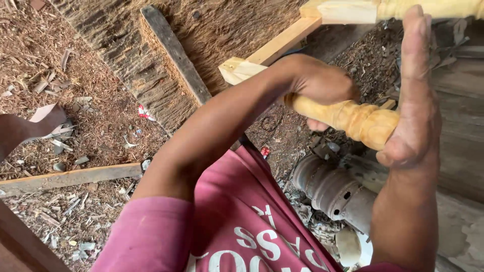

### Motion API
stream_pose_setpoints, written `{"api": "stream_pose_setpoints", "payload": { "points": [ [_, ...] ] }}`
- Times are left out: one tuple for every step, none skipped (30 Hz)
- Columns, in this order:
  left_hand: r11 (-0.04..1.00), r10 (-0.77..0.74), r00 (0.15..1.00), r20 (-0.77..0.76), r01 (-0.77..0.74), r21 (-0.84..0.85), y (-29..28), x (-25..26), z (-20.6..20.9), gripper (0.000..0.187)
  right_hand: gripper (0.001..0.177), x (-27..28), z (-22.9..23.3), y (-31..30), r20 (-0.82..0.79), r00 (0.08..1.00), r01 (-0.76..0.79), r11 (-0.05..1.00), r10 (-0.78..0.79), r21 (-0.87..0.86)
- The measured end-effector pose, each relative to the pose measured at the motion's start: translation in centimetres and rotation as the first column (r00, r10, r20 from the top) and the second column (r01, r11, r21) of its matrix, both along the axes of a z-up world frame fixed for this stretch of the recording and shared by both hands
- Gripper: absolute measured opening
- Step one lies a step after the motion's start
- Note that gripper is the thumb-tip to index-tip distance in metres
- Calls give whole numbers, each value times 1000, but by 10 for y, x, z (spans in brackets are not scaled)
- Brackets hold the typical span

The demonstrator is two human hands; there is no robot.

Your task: Sanding a wooden furniture frame with sandpaper to smooth the surface

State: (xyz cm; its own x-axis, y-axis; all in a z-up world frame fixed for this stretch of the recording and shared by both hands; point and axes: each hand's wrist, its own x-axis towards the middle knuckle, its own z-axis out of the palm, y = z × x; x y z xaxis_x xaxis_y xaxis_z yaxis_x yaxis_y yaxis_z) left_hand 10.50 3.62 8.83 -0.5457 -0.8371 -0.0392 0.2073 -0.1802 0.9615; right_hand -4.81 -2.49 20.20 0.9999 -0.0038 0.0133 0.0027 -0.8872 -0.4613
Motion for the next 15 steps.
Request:
{"api": "stream_pose_setpoints", "payload": {
  "points": [
    [1000,5,1000,6,-5,-5,-3,-2,-2,29,116,-2,-1,1,6,1000,-5,1000,5,-5],
    [1000,-20,1000,16,20,18,-6,-3,-2,27,120,-3,-2,2,12,999,37,999,-37,17],
    [998,-46,999,25,45,41,-10,-4,-3,25,124,-5,-3,2,18,997,78,996,-79,40],
    [998,-55,998,27,54,45,0,-16,-12,25,124,-6,-4,-1,19,996,87,995,-88,44],
    [944,322,928,189,-300,-133,10,-28,-21,48,120,-6,-5,-4,4,997,71,997,-71,44],
    [743,662,699,272,-565,-357,19,-36,-29,75,116,-5,-6,-9,-2,998,56,998,-56,41],
    [750,654,703,280,-553,-363,33,-47,-29,75,116,-1,-6,-9,9,998,66,997,-67,42],
    [507,851,504,151,-710,-489,50,-62,-30,47,118,1,-5,-8,4,997,71,995,-71,76],
    [215,963,270,-13,-792,-571,68,-76,-30,40,120,4,-4,-7,-1,997,75,991,-76,109],
    [223,961,276,-8,-793,-567,72,-86,-36,40,120,3,-7,-9,-4,997,82,990,-82,115],
    [174,980,198,21,-796,-579,76,-97,-42,32,126,2,-8,-10,-21,997,79,995,-78,60],
    [113,993,114,36,-789,-604,77,-104,-46,51,132,3,-8,-14,-25,997,71,997,-71,-8],
    [109,993,116,29,-784,-611,75,-101,-45,51,132,4,-12,-16,-17,997,73,997,-73,-15],
    [50,999,44,25,-745,-666,72,-99,-43,63,125,5,-14,-19,8,1000,7,999,-6,-49],
    [-9,1000,-27,14,-698,-716,69,-96,-41,80,118,7,-16,-21,31,998,-59,995,61,-85]
  ]
}}
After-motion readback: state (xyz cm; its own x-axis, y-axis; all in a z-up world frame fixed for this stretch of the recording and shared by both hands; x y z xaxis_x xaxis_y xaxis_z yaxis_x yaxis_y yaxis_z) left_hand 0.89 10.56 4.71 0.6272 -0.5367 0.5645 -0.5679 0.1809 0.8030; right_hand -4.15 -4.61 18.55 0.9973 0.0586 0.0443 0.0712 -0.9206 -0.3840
